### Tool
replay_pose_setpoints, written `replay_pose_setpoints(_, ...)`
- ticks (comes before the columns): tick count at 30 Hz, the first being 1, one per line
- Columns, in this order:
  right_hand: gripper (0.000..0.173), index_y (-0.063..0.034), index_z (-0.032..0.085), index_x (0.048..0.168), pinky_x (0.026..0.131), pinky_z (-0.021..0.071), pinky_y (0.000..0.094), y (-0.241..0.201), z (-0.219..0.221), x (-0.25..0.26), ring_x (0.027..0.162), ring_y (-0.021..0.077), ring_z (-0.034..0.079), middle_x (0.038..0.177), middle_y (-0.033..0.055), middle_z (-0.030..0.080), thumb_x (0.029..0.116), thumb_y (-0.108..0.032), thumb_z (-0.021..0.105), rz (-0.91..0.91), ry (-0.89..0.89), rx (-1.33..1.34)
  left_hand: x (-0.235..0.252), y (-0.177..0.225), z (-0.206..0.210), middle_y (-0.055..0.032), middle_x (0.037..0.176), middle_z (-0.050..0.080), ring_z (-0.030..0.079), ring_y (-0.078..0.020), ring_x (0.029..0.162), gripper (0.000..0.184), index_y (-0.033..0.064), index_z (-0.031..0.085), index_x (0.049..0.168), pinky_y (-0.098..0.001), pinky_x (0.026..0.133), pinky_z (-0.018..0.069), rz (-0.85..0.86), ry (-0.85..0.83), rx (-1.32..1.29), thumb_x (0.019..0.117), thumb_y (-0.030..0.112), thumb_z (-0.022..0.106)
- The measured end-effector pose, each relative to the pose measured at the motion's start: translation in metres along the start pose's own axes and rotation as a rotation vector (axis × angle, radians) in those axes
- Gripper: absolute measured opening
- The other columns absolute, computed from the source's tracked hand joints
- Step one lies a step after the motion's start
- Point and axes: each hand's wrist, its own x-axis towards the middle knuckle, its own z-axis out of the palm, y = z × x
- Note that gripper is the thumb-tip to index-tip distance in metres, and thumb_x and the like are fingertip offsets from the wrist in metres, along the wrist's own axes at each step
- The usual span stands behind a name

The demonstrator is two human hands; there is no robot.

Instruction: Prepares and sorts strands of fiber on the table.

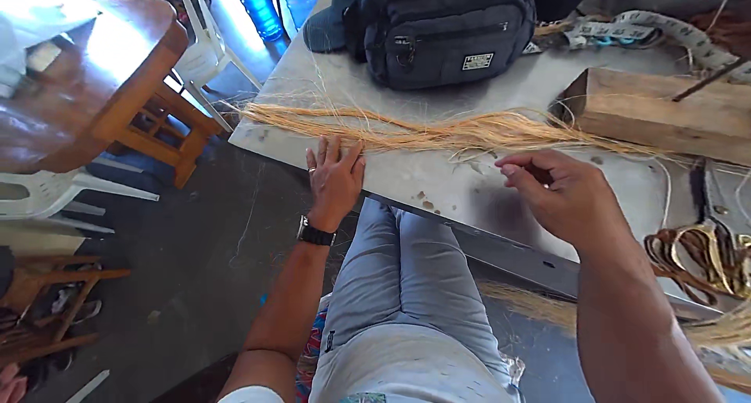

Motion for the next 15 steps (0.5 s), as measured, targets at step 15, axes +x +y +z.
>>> replay_pose_setpoints(15,0.042,-0.0047,0.064,0.135,0.107,0.0429,0.0653,-0.044,0.122,0.139,0.129,0.0483,0.053,0.137,0.0271,0.056,0.1069,-0.034,0.052,-0.583,-0.411,-0.314,0.002,-0.014,0.024,-0.0031,0.154,0.053,0.034,-0.0305,0.152,0.039,0.043,0.066,0.136,-0.0591,0.126,0.0149,-0.047,0.12,0.005,0.1062,0.043,0.041)
